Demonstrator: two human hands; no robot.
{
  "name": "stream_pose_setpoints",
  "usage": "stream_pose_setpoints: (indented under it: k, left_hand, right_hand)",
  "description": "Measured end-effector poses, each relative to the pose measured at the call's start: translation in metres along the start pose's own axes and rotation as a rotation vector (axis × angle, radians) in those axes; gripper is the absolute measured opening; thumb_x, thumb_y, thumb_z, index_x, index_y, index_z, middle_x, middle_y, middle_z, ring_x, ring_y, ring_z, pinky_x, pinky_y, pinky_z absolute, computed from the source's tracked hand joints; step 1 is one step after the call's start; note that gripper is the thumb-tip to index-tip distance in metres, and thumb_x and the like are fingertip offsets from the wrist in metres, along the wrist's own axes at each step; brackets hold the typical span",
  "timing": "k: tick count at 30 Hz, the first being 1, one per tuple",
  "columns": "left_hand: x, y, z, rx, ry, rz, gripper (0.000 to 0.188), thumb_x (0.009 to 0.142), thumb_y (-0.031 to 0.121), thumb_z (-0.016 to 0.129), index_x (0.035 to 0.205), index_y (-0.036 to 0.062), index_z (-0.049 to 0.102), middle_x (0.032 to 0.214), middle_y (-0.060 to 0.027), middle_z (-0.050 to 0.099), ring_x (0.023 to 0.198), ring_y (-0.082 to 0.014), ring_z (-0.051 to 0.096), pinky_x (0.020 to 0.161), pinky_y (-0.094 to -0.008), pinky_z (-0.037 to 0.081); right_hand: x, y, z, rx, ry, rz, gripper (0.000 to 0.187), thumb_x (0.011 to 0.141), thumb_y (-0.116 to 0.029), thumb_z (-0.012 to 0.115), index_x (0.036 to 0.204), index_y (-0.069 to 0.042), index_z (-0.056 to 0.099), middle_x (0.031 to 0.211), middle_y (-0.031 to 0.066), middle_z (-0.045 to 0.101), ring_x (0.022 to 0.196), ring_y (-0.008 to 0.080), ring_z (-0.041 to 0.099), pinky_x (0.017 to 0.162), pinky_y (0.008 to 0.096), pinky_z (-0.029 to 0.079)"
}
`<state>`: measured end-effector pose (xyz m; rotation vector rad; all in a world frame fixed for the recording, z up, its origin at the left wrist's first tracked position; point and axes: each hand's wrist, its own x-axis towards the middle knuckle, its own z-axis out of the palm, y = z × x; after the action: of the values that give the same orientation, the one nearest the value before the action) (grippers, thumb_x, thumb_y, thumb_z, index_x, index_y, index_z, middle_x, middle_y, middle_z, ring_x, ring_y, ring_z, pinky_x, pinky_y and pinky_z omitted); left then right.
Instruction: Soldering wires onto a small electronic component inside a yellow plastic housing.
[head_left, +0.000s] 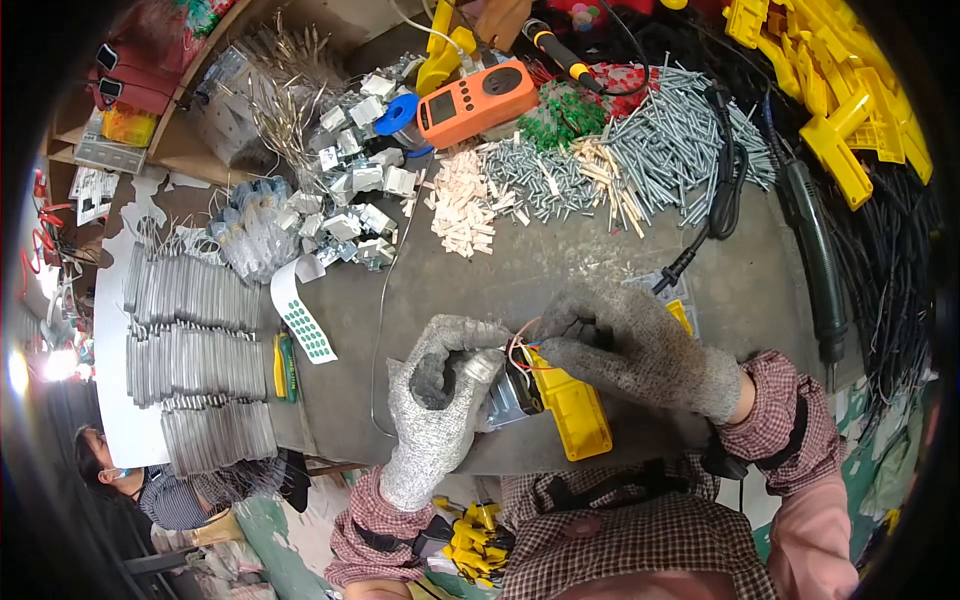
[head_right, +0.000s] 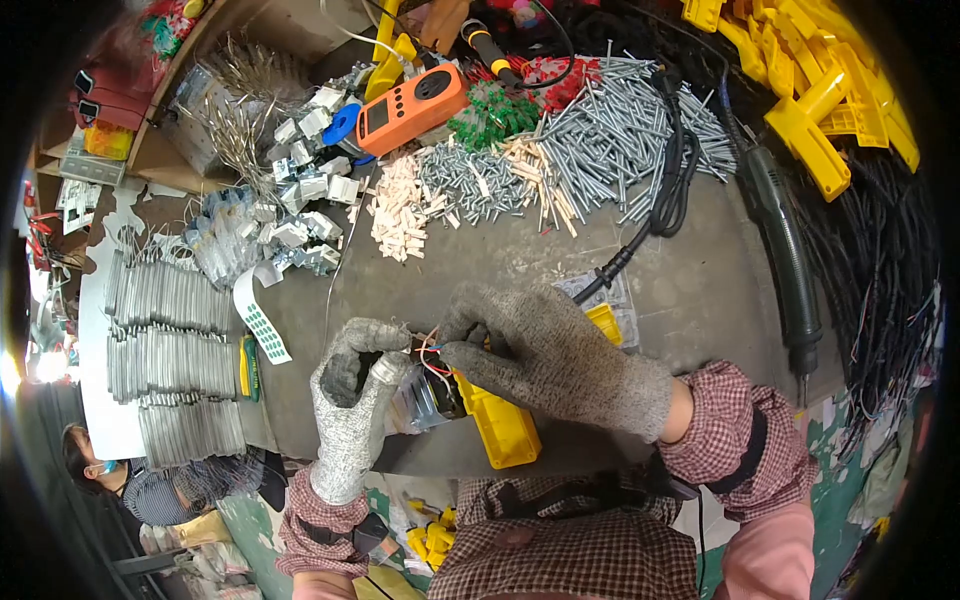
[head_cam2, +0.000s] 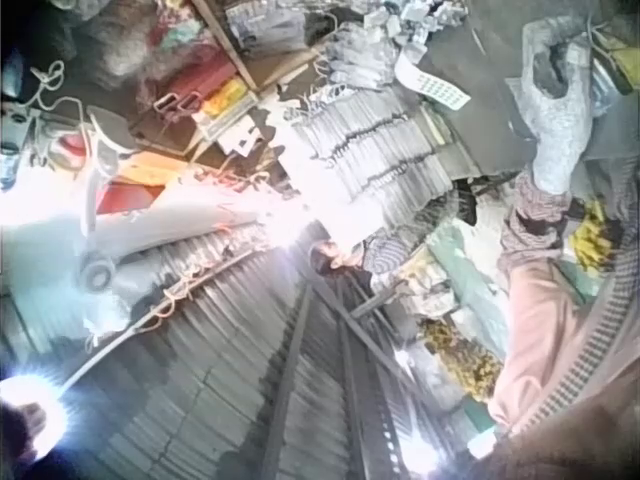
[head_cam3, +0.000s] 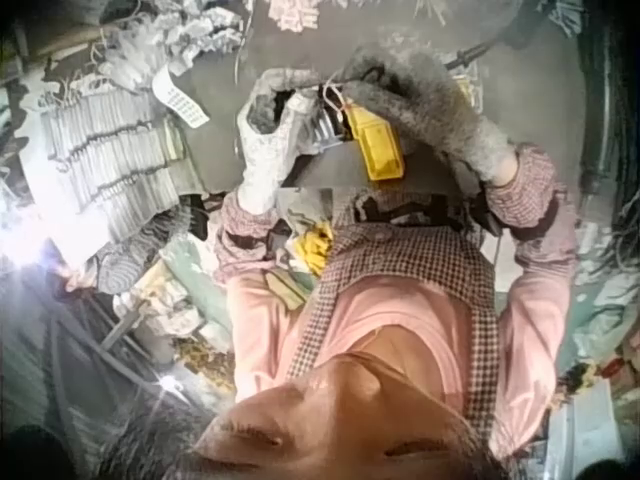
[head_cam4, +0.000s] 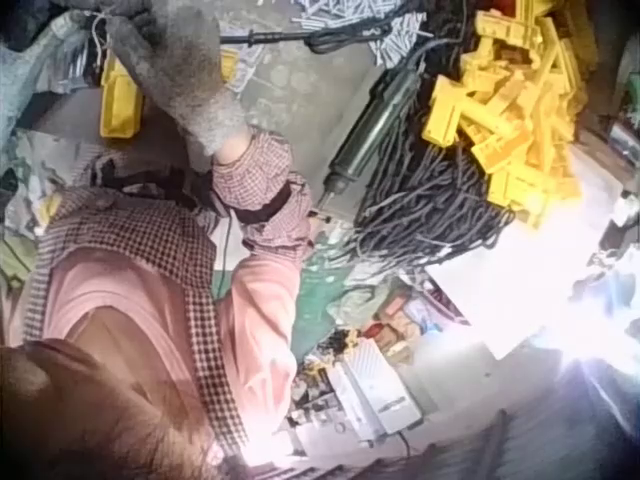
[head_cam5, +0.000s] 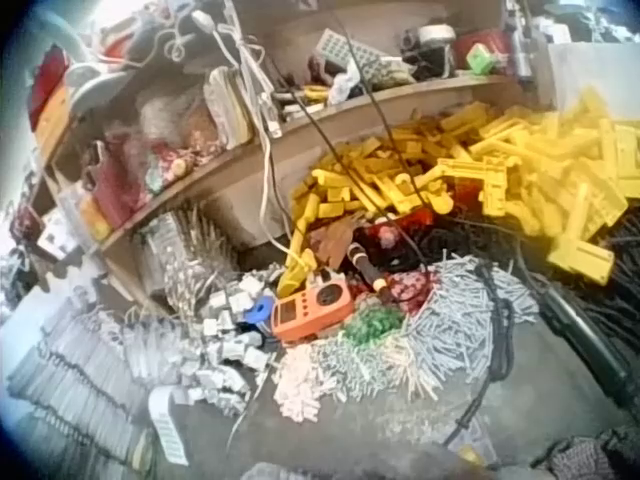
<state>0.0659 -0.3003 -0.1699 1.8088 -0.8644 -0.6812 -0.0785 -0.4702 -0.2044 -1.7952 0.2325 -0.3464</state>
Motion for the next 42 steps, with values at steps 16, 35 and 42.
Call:
stream_pose_setpoints:
  k: [16, 35, 42]
  left_hand:
    - [0.012, 0.004, 0.01, 0.406, -0.039, 0.449, 0.012, 0.085, 0.001, 0.073, 0.097, 0.0029, 0.072, 0.096, -0.0085, 0.066, 0.088, -0.0212, 0.063, 0.082, -0.0345, 0.05]
    - [0.037, -0.003, 0.005, 0.618, -0.055, 0.716, 0.017, 0.082, 0.017, 0.073, 0.095, 0.0094, 0.065, 0.096, -0.0074, 0.059, 0.095, -0.0263, 0.057, 0.088, -0.0413, 0.045]
    - [0.077, -0.042, -0.059, 0.112, 0.324, 0.264, 0.016, 0.088, 0.017, 0.07, 0.085, 0.002, 0.066, 0.086, -0.0077, 0.067, 0.084, -0.0202, 0.064, 0.076, -0.0374, 0.05]
  right_hand:
    - [-0.004, 0.008, -0.012, 0.018, -0.082, -0.039, 0.027, 0.094, -0.016, 0.059, 0.115, 0.001, 0.063, 0.086, 0.0182, 0.07, 0.08, 0.0344, 0.07, 0.07, 0.0409, 0.055]
    - [0.003, 0.013, -0.011, -0.257, 0.053, -0.247, 0.02, 0.091, -0.021, 0.07, 0.105, -0.007, 0.066, 0.09, 0.0124, 0.065, 0.083, 0.0315, 0.064, 0.072, 0.0413, 0.051]
    - [0.007, 0.001, -0.01, -0.307, -0.019, -0.159, 0.018, 0.083, -0.008, 0.077, 0.094, -0.005, 0.063, 0.099, 0.0115, 0.061, 0.088, 0.0264, 0.063, 0.072, 0.0344, 0.051]
